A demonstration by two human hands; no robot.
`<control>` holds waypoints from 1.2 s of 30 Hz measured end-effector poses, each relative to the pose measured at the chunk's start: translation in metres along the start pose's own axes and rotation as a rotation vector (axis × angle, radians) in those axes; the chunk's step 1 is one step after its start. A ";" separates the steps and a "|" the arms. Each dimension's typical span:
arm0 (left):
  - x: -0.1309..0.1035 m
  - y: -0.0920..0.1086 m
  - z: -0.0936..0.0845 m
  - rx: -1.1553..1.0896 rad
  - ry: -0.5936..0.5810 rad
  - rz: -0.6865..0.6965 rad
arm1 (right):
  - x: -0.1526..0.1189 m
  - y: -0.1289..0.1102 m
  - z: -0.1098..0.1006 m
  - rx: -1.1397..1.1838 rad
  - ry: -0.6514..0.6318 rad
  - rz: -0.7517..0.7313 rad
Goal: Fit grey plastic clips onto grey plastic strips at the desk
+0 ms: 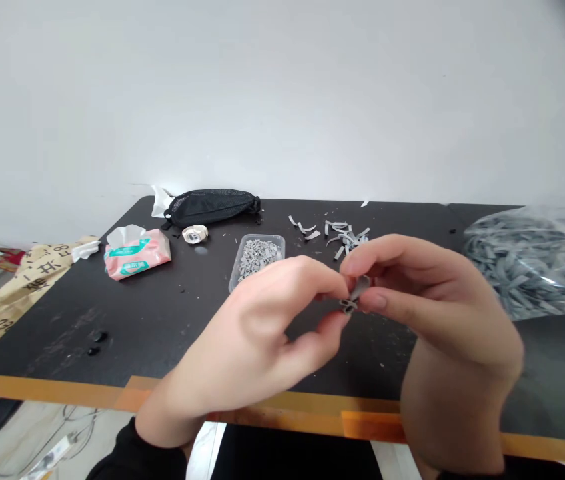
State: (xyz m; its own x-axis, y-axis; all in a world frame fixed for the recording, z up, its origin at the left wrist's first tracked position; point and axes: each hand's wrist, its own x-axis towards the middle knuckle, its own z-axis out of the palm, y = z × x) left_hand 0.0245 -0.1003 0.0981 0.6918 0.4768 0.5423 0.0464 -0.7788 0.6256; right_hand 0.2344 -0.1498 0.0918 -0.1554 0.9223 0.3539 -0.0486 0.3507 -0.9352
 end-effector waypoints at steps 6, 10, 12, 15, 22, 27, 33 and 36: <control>-0.001 -0.002 0.008 -0.146 0.110 -0.003 | -0.004 0.000 0.008 -0.046 0.146 -0.015; 0.001 -0.004 0.007 -0.267 0.125 -0.027 | -0.006 -0.001 0.013 -0.123 0.177 -0.094; 0.001 -0.004 0.006 -0.304 0.118 -0.036 | -0.008 -0.001 0.015 -0.142 0.197 -0.116; 0.002 -0.003 0.006 -0.345 0.125 -0.054 | -0.009 -0.002 0.018 -0.162 0.215 -0.144; 0.003 0.000 0.005 -0.316 0.125 -0.082 | -0.009 -0.002 0.018 -0.230 0.220 -0.153; 0.003 0.002 0.001 -0.261 0.110 -0.101 | -0.011 -0.003 0.017 -0.271 0.234 -0.182; 0.004 0.004 0.000 -0.221 0.101 -0.105 | -0.012 -0.004 0.016 -0.309 0.241 -0.170; 0.003 0.004 -0.001 -0.182 0.087 -0.094 | -0.011 -0.006 0.015 -0.316 0.229 -0.171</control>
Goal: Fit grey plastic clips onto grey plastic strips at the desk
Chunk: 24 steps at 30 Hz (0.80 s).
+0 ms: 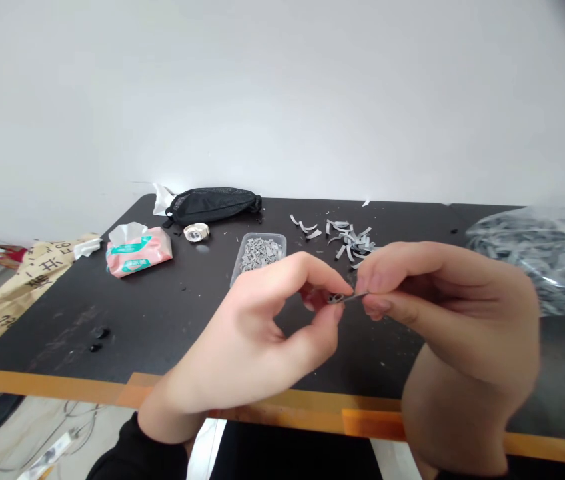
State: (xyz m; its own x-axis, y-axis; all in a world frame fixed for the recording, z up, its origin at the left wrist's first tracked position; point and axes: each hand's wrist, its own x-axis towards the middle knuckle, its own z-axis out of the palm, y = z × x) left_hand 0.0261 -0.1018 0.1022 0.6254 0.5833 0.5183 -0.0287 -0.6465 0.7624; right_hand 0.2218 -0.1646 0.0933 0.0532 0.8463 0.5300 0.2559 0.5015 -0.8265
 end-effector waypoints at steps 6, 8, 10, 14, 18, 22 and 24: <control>-0.005 -0.002 -0.001 0.122 0.009 0.025 | 0.005 -0.002 -0.002 -0.120 -0.049 0.022; -0.006 -0.003 -0.001 0.133 0.025 0.015 | 0.006 -0.002 -0.003 -0.177 -0.082 0.027; -0.007 -0.003 0.000 0.131 0.035 -0.001 | 0.007 -0.002 -0.003 -0.206 -0.118 0.021; -0.008 -0.004 -0.002 0.124 -0.001 -0.047 | 0.008 -0.001 -0.002 -0.221 -0.108 0.022; -0.005 -0.005 -0.003 0.112 0.019 -0.054 | 0.010 -0.001 0.001 -0.169 -0.059 0.085; 0.000 -0.006 -0.001 0.192 0.047 -0.030 | 0.008 -0.002 0.001 -0.143 -0.006 0.125; 0.001 -0.006 0.000 0.212 0.054 0.019 | 0.007 -0.002 0.001 -0.155 -0.006 0.117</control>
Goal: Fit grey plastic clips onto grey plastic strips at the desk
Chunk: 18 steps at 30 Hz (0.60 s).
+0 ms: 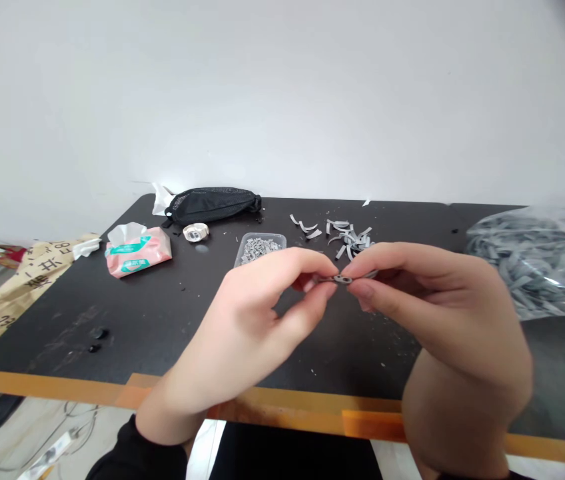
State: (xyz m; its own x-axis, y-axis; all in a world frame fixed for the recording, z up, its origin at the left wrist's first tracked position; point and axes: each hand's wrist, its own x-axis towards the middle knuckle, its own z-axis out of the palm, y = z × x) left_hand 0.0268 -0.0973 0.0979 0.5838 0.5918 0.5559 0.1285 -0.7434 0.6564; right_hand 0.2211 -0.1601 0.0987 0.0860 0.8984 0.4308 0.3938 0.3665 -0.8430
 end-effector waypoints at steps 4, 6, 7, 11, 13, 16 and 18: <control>-0.002 -0.001 0.000 0.038 0.031 0.062 | 0.000 0.000 -0.001 -0.072 -0.023 -0.064; -0.003 -0.001 -0.002 0.046 0.011 0.062 | 0.001 0.000 -0.002 -0.090 -0.050 -0.103; -0.004 -0.001 -0.003 0.042 -0.007 0.058 | 0.002 0.000 -0.003 -0.090 -0.067 -0.125; -0.005 0.000 -0.007 0.019 -0.065 0.039 | 0.002 0.000 -0.008 -0.057 -0.139 -0.173; -0.005 0.001 -0.008 0.019 -0.066 0.041 | 0.001 0.000 -0.009 -0.041 -0.153 -0.164; -0.005 0.001 -0.008 0.021 -0.066 0.057 | 0.000 -0.001 -0.008 -0.003 -0.111 -0.105; -0.005 0.001 -0.007 0.020 -0.063 0.077 | 0.001 -0.001 -0.005 0.058 -0.068 -0.042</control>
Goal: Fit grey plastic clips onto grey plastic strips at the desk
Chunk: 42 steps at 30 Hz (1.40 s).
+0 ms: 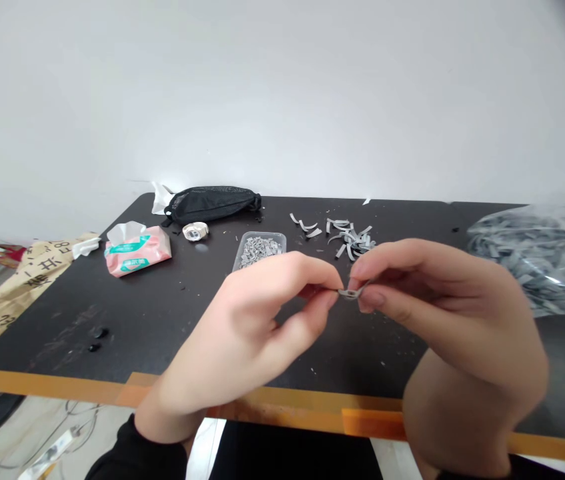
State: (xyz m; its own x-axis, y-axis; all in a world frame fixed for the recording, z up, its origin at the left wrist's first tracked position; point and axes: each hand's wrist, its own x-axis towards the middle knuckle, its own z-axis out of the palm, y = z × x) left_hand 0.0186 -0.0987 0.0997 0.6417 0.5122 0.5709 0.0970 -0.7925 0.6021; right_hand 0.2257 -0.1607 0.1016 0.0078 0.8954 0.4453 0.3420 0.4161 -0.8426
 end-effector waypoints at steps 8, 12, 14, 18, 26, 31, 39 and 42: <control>0.002 0.001 0.004 -0.005 -0.004 0.034 | 0.000 0.010 0.008 0.325 0.065 0.085; 0.002 0.003 0.005 0.033 -0.046 0.053 | 0.003 0.013 0.011 0.481 0.015 0.153; 0.001 0.003 0.007 0.012 0.013 0.050 | 0.005 0.013 0.012 0.539 -0.012 0.181; -0.001 0.001 0.011 -0.047 0.114 0.081 | 0.005 0.011 0.013 0.576 -0.001 0.180; 0.003 -0.002 0.009 -0.223 0.102 0.010 | 0.001 0.016 0.017 0.530 0.074 0.067; 0.004 -0.002 0.010 -0.097 0.165 -0.005 | 0.000 0.018 0.019 0.500 0.048 -0.004; 0.002 -0.002 0.008 0.054 0.135 0.071 | 0.003 0.017 0.016 0.498 -0.055 0.032; 0.003 -0.001 0.006 0.031 0.117 0.080 | 0.001 0.015 0.015 0.517 -0.075 0.092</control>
State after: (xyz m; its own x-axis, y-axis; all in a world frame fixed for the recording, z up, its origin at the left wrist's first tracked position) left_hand 0.0252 -0.0985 0.0975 0.5550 0.4810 0.6787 0.0736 -0.8410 0.5360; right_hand 0.2166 -0.1511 0.0851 -0.0576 0.9328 0.3558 -0.1649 0.3426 -0.9249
